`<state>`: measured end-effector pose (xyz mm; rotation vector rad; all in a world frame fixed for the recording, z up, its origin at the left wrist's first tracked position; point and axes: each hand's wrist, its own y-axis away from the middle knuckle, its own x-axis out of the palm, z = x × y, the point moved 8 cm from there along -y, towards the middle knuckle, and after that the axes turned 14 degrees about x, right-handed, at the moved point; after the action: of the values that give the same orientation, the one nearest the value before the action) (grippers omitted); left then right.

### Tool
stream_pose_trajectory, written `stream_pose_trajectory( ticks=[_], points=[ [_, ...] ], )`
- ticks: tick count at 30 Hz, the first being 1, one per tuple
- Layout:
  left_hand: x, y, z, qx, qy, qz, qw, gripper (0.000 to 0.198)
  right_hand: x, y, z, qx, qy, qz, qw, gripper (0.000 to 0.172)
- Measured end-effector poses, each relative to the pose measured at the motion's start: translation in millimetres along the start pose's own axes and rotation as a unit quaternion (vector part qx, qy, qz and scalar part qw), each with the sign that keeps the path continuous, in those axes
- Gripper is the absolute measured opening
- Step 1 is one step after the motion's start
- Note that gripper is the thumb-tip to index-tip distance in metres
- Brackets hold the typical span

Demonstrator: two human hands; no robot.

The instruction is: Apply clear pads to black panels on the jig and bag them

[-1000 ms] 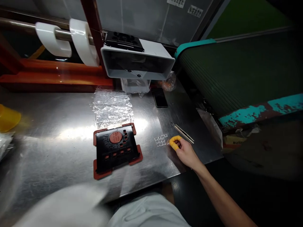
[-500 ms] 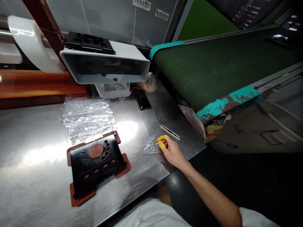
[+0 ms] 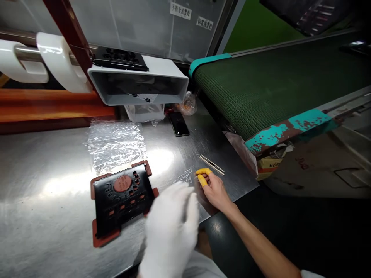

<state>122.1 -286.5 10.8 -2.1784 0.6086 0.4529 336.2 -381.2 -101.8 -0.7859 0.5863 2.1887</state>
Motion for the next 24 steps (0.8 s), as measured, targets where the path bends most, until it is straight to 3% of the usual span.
stream_pose_trajectory(
  ticks=[4,6,10,17,24],
  points=[
    [88.1,28,-5,0.086,-0.056,0.191,0.976,0.037,-2,0,0,-0.004,-0.010,0.020,1.000,0.023],
    [109.8,51,-1,0.090,-0.083,0.244,0.962,0.041,-3,0,1,-0.006,-0.022,0.035,0.999,0.023],
    [111.2,76,3,0.110,-0.108,0.280,0.948,0.041,-7,2,4,-0.012,-0.024,0.020,0.999,0.027],
    [101.3,75,6,0.122,-0.123,0.264,0.949,0.041,-6,6,12,-0.061,0.020,0.019,0.998,0.018],
    [101.1,78,11,0.103,-0.109,0.288,0.946,0.045,-8,9,12,-0.055,0.032,0.002,0.998,0.022]
  ],
)
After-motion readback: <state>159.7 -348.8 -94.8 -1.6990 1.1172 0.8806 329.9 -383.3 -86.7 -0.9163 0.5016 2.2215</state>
